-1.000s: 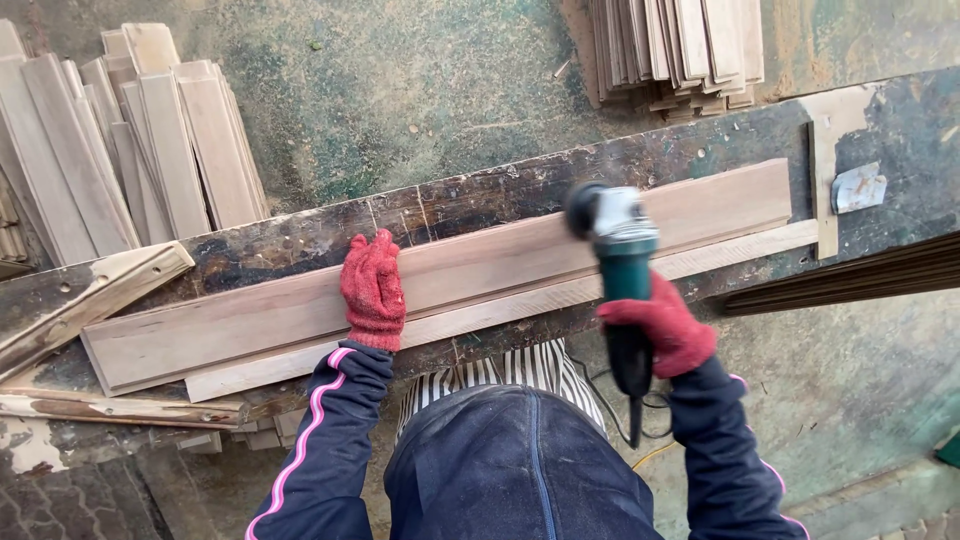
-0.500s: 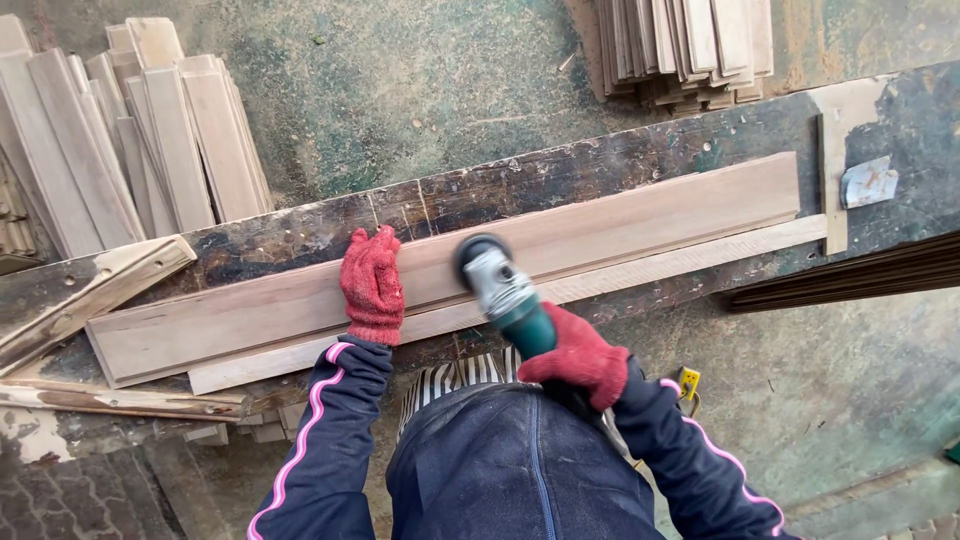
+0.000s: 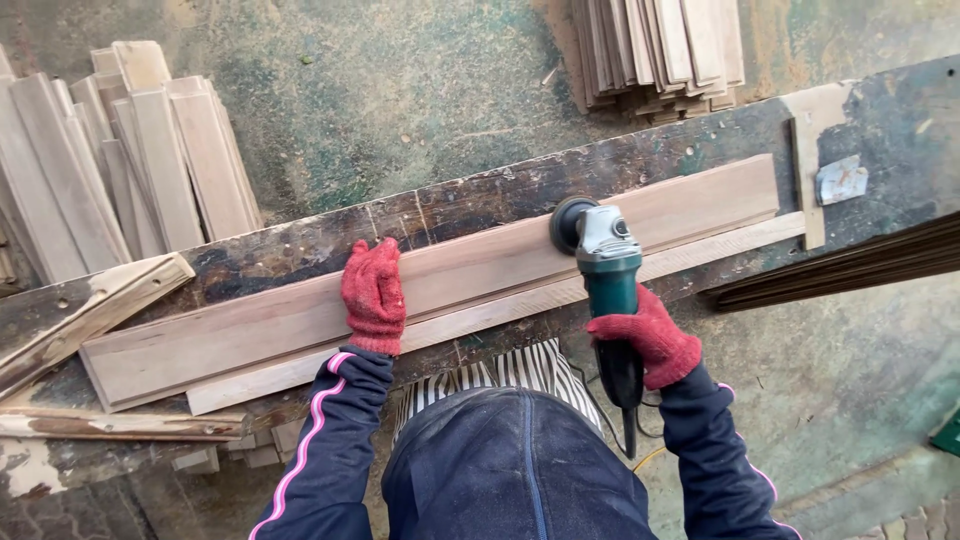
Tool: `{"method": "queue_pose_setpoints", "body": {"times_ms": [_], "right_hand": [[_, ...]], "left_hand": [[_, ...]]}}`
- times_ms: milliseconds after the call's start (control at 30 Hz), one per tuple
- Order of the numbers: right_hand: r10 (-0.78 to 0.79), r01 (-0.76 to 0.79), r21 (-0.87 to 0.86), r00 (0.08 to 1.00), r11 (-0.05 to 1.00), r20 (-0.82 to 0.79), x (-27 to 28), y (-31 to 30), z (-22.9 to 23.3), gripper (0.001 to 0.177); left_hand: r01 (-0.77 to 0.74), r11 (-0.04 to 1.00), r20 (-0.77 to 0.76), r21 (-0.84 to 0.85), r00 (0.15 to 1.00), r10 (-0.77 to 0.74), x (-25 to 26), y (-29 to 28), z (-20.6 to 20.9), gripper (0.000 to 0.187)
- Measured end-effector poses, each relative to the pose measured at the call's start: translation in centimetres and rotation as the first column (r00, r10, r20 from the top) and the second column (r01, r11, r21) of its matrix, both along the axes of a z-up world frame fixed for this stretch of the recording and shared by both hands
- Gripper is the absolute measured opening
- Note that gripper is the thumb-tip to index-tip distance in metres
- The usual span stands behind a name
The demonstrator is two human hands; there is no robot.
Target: The recorder uses an angle grinder with a sanding disc to smooth the surface of a wooden board on a workbench.
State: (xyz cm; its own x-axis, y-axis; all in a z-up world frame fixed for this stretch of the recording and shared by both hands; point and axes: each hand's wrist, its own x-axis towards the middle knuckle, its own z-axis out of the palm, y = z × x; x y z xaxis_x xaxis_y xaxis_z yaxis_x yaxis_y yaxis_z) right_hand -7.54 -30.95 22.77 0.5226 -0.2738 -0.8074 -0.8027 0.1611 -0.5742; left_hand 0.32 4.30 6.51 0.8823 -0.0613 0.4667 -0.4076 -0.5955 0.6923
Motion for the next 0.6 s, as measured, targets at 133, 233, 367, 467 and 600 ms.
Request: {"method": "queue_pose_setpoints", "body": {"times_ms": [133, 233, 367, 467, 600], "right_hand": [[0.003, 0.002, 0.074, 0.998, 0.997, -0.066, 0.4, 2.1, 1.0, 0.070], [0.226, -0.220, 0.126, 0.974, 0.967, -0.034, 0.0, 3.5, 0.5, 0.079], [0.601, -0.597, 0.079, 0.797, 0.799, -0.060, -0.3, 3.3, -1.5, 0.085], [0.608, -0.604, 0.069, 0.793, 0.794, -0.051, -0.2, 0.8, -1.9, 0.085], [0.225, -0.223, 0.136, 0.974, 0.965, 0.001, 0.1, -4.8, -0.4, 0.075]], "left_hand": [[0.017, 0.998, -0.013, 0.054, 1.000, -0.017, 0.1, 0.0, 0.3, 0.036], [0.030, 0.920, -0.131, 0.391, 0.991, 0.023, 0.6, -0.9, 0.9, 0.042], [0.035, 0.807, -0.053, 0.589, 0.999, -0.004, 0.8, -0.8, -0.2, 0.027], [0.047, 0.788, -0.057, 0.613, 0.998, -0.015, 0.7, -0.4, -0.6, 0.020], [0.043, 0.724, -0.082, 0.688, 0.996, 0.019, 0.4, -0.2, -0.3, 0.021]]}}
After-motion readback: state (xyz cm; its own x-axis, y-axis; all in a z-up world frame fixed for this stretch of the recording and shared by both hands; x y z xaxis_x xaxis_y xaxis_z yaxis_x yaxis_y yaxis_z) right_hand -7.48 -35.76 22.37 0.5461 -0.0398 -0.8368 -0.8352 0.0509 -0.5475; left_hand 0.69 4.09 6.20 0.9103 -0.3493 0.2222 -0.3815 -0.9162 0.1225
